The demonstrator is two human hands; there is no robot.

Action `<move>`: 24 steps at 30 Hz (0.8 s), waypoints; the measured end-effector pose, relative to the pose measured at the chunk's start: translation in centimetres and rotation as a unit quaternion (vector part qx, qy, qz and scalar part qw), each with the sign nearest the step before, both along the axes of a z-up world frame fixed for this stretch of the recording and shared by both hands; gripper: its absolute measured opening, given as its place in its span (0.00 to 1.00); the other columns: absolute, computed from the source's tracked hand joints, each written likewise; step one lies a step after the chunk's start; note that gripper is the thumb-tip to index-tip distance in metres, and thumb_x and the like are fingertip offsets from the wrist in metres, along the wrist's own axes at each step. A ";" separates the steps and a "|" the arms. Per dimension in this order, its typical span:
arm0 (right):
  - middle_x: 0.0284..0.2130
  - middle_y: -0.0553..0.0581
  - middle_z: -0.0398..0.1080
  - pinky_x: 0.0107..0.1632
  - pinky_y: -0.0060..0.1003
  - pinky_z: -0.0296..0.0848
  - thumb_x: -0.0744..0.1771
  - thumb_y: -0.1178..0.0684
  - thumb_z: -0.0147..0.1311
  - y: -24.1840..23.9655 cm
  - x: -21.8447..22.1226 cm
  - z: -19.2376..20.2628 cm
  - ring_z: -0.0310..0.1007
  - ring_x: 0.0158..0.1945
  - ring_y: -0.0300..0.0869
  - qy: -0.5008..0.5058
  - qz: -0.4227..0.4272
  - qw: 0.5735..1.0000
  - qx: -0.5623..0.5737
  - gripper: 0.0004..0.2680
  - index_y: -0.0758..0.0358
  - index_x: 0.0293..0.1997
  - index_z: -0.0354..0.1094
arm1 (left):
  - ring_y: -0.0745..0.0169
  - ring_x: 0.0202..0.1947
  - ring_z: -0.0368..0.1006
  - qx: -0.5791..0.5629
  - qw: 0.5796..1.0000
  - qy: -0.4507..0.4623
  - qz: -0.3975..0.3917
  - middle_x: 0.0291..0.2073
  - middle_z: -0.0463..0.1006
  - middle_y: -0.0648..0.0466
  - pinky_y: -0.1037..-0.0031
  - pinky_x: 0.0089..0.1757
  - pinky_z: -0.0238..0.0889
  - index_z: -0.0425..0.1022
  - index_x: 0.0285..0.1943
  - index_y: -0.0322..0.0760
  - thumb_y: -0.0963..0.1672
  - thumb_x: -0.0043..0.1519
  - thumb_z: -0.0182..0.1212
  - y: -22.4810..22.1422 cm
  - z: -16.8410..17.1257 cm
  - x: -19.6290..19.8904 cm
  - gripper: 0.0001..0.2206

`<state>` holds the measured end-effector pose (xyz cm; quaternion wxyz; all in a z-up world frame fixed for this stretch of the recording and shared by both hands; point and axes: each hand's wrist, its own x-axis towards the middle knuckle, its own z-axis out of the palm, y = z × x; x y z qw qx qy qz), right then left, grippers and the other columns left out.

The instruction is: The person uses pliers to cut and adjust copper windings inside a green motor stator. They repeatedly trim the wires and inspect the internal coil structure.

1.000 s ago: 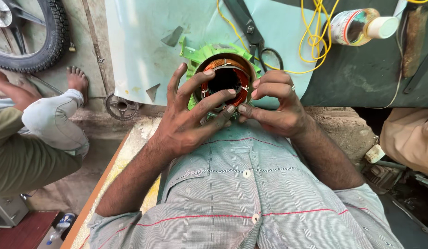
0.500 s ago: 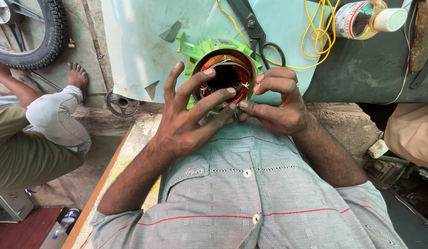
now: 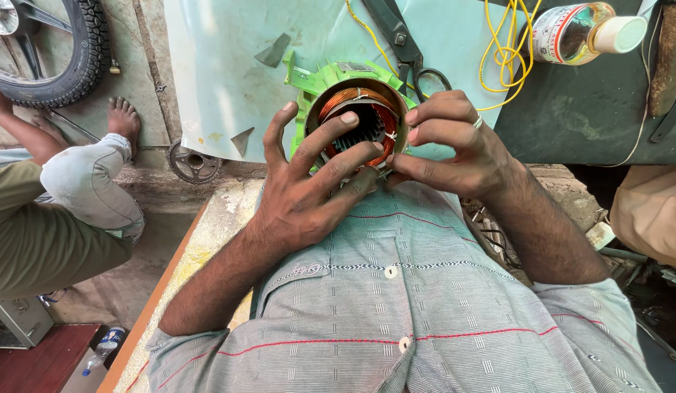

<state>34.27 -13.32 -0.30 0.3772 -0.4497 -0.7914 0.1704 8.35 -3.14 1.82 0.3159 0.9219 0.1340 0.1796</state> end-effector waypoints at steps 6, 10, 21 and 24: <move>0.48 0.55 0.56 0.56 0.48 0.72 0.62 0.50 0.76 0.2 -0.2 -1.0 0.65 0.57 0.50 0.040 -0.002 0.999 -0.004 0.12 0.59 0.43 0.78 | 0.57 0.75 0.56 -0.004 1.000 0.009 0.001 0.66 0.70 0.62 0.35 0.72 0.33 0.83 0.52 0.47 0.46 0.69 0.72 0.0 -0.1 0.0 0.06; 0.47 0.54 0.56 0.57 0.46 0.73 0.61 0.48 0.76 -0.2 -0.2 -1.5 0.65 0.57 0.50 0.047 -0.005 0.999 -0.017 0.13 0.60 0.43 0.78 | 0.57 0.75 0.57 -0.010 1.000 0.013 0.001 0.66 0.70 0.62 0.34 0.72 0.32 0.83 0.51 0.47 0.46 0.69 0.72 -0.1 -0.2 0.1 0.06; 0.48 0.54 0.56 0.59 0.45 0.72 0.61 0.48 0.76 -1.0 -0.4 -2.0 0.64 0.58 0.49 0.045 -0.010 0.999 -0.015 0.13 0.60 0.42 0.77 | 0.56 0.74 0.59 0.003 1.000 -0.009 0.000 0.61 0.70 0.60 0.31 0.71 0.34 0.80 0.42 0.46 0.44 0.68 0.73 -0.2 -1.0 0.2 0.05; 0.49 0.54 0.58 0.59 0.44 0.72 0.62 0.49 0.77 -1.2 -0.7 -1.6 0.65 0.58 0.48 0.039 -0.023 0.999 -0.003 0.13 0.59 0.43 0.78 | 0.56 0.72 0.60 -0.010 0.999 -0.036 0.013 0.59 0.71 0.60 0.35 0.72 0.37 0.79 0.40 0.44 0.45 0.63 0.76 -0.3 -1.0 0.1 0.07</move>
